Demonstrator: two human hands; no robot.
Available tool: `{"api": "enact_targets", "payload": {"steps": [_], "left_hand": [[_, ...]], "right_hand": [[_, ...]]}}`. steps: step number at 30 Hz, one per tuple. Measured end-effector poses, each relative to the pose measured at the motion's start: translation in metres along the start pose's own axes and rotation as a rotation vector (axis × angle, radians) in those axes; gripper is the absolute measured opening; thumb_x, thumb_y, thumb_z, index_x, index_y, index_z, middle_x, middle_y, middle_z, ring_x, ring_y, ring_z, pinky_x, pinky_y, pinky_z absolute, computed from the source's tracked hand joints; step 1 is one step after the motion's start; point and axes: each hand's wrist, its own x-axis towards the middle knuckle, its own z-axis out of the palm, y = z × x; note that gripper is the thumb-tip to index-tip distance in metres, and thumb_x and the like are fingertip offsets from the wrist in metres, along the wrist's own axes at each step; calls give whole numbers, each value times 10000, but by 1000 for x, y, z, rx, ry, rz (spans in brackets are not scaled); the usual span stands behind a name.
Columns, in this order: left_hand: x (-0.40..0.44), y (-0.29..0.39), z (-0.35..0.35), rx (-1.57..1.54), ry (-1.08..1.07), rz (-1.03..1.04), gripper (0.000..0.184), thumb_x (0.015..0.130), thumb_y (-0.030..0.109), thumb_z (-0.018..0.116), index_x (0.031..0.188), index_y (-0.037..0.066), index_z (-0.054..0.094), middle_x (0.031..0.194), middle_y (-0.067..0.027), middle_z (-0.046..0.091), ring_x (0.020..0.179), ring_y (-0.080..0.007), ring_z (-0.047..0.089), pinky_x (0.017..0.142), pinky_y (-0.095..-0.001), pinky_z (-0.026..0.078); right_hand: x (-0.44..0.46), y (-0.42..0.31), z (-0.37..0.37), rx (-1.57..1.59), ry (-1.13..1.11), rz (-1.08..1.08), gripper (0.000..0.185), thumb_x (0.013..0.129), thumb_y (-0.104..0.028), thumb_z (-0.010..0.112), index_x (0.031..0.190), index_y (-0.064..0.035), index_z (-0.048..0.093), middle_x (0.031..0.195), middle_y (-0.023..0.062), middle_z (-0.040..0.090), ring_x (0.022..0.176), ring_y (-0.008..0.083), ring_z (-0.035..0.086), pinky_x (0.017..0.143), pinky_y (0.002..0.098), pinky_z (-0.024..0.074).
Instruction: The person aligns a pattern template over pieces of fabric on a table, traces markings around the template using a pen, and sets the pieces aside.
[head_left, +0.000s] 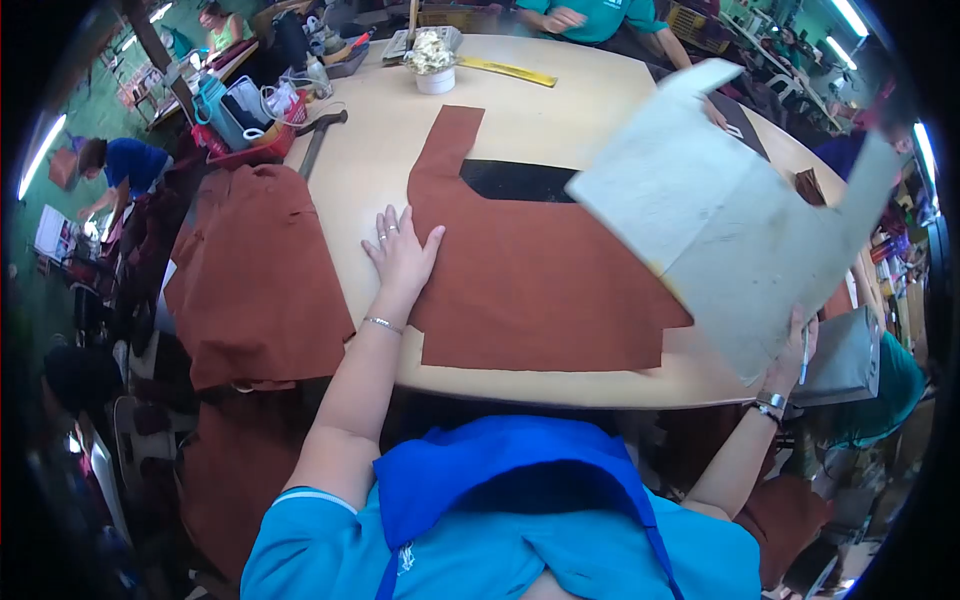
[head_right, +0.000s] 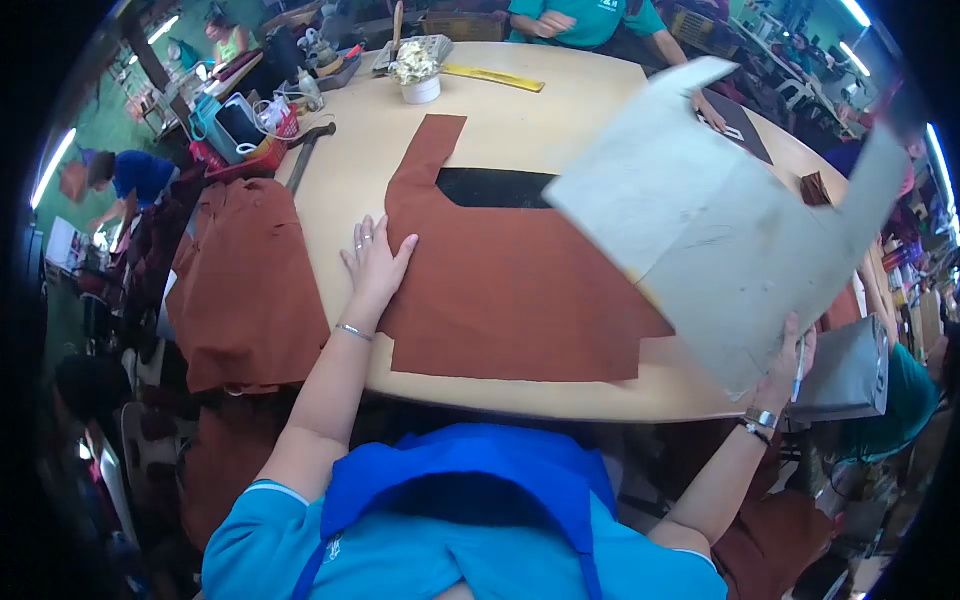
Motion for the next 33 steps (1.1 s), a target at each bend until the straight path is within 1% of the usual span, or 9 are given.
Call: {"api": "enact_targets", "payload": {"steps": [1, 4, 8, 10, 15, 18, 25, 29, 33], "left_hand": [[-1, 1, -4, -39, 7, 9, 589, 927, 496, 523, 1367, 111, 452, 1503, -168, 322, 1439, -314, 212, 1087, -677, 159], [2, 2, -10, -175, 3, 53, 409, 928, 420, 563, 1209, 124, 549, 1337, -154, 512, 1331, -289, 393, 1044, -639, 256], [14, -7, -15, -593, 75, -33, 315, 946, 321, 570, 1101, 48, 545, 1021, -174, 659, 1037, -301, 615, 905, -480, 444], [30, -39, -8, -855, 261, 125, 289, 964, 258, 554, 1087, -1, 519, 1022, -206, 642, 1009, -318, 625, 847, -408, 485], [-5, -149, -149, -947, 578, -194, 251, 968, 254, 561, 1086, 33, 547, 1033, -69, 603, 959, -163, 543, 872, -327, 464], [-97, -303, -237, -1080, 781, -353, 317, 943, 217, 594, 1165, -8, 578, 1102, -93, 633, 1015, -173, 591, 902, -335, 467], [-366, -471, -264, -438, 1059, -836, 420, 975, 260, 550, 1252, -56, 537, 1239, -140, 571, 1126, -225, 539, 976, -331, 420], [-500, -523, -242, -337, 993, -1032, 354, 976, 209, 527, 1199, -64, 563, 1154, -149, 612, 1073, -227, 561, 938, -329, 437], [-527, -503, -236, 171, 759, -1442, 485, 953, 305, 555, 1316, -7, 476, 1318, -187, 528, 1191, -318, 526, 1001, -398, 415]], "right_hand": [[2, 4, -8, -24, 80, -22, 514, 911, -142, 663, 1348, 28, 452, 1279, 164, 561, 1125, 221, 567, 985, 341, 442], [-3, 7, -4, -998, 457, -613, 556, 907, -150, 671, 1359, 55, 421, 1354, 215, 501, 1232, 274, 511, 1063, 360, 383], [-17, 37, 52, -627, 40, -454, 537, 926, -122, 637, 1378, 54, 407, 1413, 195, 455, 1326, 277, 416, 1113, 377, 329], [-35, 49, 92, -531, -223, -314, 474, 939, -90, 606, 1364, 41, 442, 1409, 167, 471, 1310, 251, 431, 1111, 376, 328], [-95, 39, 185, -634, -701, -338, 432, 929, -77, 607, 1344, -18, 501, 1340, 142, 552, 1260, 228, 492, 1087, 367, 360], [-106, 73, 199, -668, -892, -326, 418, 919, -60, 610, 1324, -3, 520, 1329, 163, 559, 1245, 248, 516, 1079, 367, 374], [-109, 74, 200, -612, -885, -252, 398, 926, -72, 602, 1307, 19, 530, 1315, 172, 567, 1238, 251, 520, 1080, 358, 369], [-106, 76, 199, -671, -878, -326, 394, 926, -85, 608, 1298, 24, 539, 1292, 172, 584, 1230, 250, 528, 1077, 358, 369], [-106, 77, 199, -654, -881, -347, 395, 924, -91, 612, 1296, 23, 541, 1286, 167, 590, 1223, 250, 534, 1072, 359, 374]]}}
